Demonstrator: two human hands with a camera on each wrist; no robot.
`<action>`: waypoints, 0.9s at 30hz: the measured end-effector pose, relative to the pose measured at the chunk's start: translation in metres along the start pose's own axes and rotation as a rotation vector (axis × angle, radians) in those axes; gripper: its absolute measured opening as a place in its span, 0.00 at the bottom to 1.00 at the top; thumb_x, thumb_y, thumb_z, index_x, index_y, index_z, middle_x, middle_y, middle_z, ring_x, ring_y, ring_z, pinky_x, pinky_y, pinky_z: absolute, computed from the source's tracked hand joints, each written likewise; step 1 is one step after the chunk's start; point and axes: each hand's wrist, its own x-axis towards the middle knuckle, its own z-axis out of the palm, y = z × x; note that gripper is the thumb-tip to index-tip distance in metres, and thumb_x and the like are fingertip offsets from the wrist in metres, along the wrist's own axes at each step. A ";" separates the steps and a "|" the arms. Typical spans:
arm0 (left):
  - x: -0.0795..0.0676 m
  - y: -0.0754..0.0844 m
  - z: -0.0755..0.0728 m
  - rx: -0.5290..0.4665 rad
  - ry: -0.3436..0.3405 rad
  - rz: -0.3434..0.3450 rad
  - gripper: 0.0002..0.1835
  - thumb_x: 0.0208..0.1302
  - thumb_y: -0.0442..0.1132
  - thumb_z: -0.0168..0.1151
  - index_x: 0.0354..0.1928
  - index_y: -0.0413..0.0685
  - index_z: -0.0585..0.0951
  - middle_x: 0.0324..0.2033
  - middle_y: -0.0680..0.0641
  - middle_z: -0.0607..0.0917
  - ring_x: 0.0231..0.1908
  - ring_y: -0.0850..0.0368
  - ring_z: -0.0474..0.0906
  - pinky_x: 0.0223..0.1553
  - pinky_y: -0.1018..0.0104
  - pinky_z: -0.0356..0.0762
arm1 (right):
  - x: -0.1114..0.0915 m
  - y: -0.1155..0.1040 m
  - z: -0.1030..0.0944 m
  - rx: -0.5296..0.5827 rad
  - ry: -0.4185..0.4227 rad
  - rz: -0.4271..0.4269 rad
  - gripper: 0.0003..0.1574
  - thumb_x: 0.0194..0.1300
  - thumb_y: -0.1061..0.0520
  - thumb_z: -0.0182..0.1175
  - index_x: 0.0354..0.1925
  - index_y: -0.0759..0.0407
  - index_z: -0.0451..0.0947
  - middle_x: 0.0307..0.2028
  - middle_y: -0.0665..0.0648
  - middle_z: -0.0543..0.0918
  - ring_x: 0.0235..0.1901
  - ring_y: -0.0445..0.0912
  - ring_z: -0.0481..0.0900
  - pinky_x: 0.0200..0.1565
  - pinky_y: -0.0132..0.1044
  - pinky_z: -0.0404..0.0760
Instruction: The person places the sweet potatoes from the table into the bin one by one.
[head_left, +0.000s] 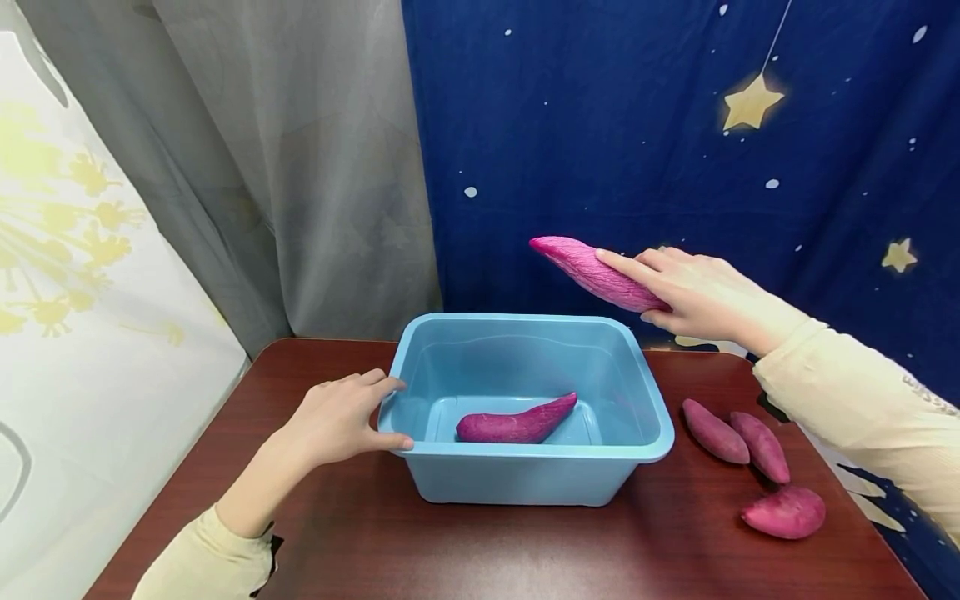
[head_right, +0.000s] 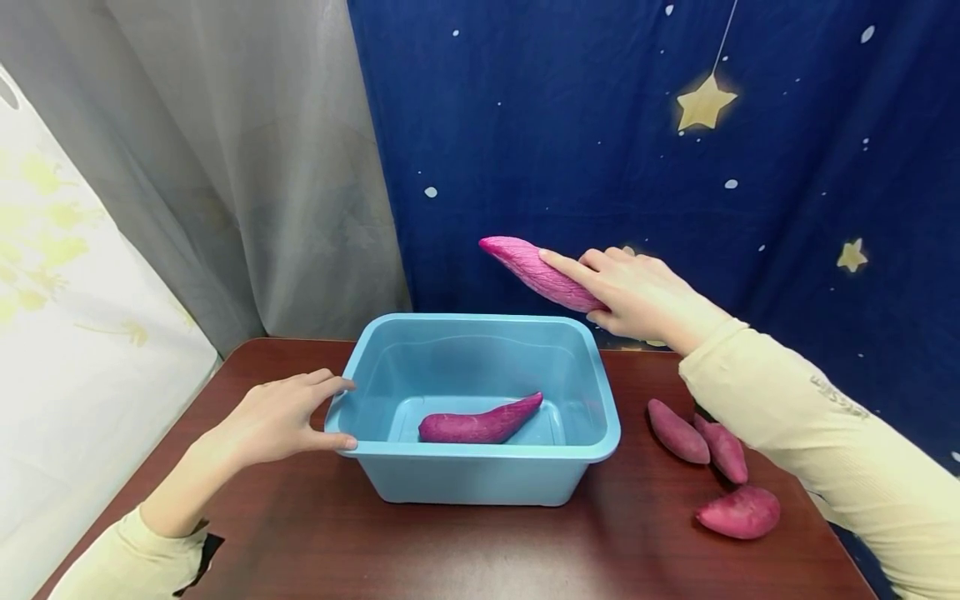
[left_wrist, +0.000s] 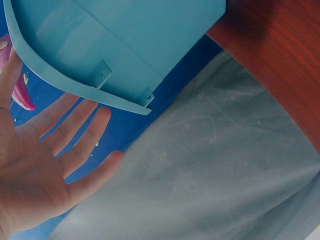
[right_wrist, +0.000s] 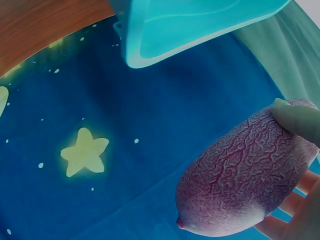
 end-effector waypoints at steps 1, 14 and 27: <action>0.000 0.000 0.000 0.001 0.001 0.000 0.35 0.38 0.65 0.64 0.45 0.48 0.76 0.28 0.55 0.73 0.24 0.63 0.68 0.20 0.68 0.65 | 0.001 -0.001 0.000 0.001 -0.003 0.000 0.52 0.47 0.59 0.66 0.66 0.46 0.50 0.38 0.56 0.74 0.35 0.50 0.71 0.32 0.45 0.73; 0.000 0.000 0.000 0.000 -0.009 -0.001 0.35 0.38 0.66 0.63 0.45 0.49 0.76 0.27 0.56 0.72 0.23 0.63 0.68 0.19 0.68 0.64 | 0.015 -0.012 0.009 0.004 -0.005 -0.058 0.51 0.48 0.57 0.65 0.66 0.46 0.51 0.34 0.53 0.73 0.32 0.48 0.70 0.29 0.43 0.73; 0.001 0.000 -0.001 0.003 -0.003 0.000 0.35 0.38 0.65 0.64 0.45 0.49 0.77 0.27 0.55 0.73 0.24 0.63 0.69 0.20 0.68 0.65 | 0.028 -0.022 0.014 0.031 -0.027 -0.098 0.50 0.48 0.57 0.65 0.66 0.49 0.51 0.39 0.55 0.74 0.36 0.50 0.71 0.33 0.43 0.72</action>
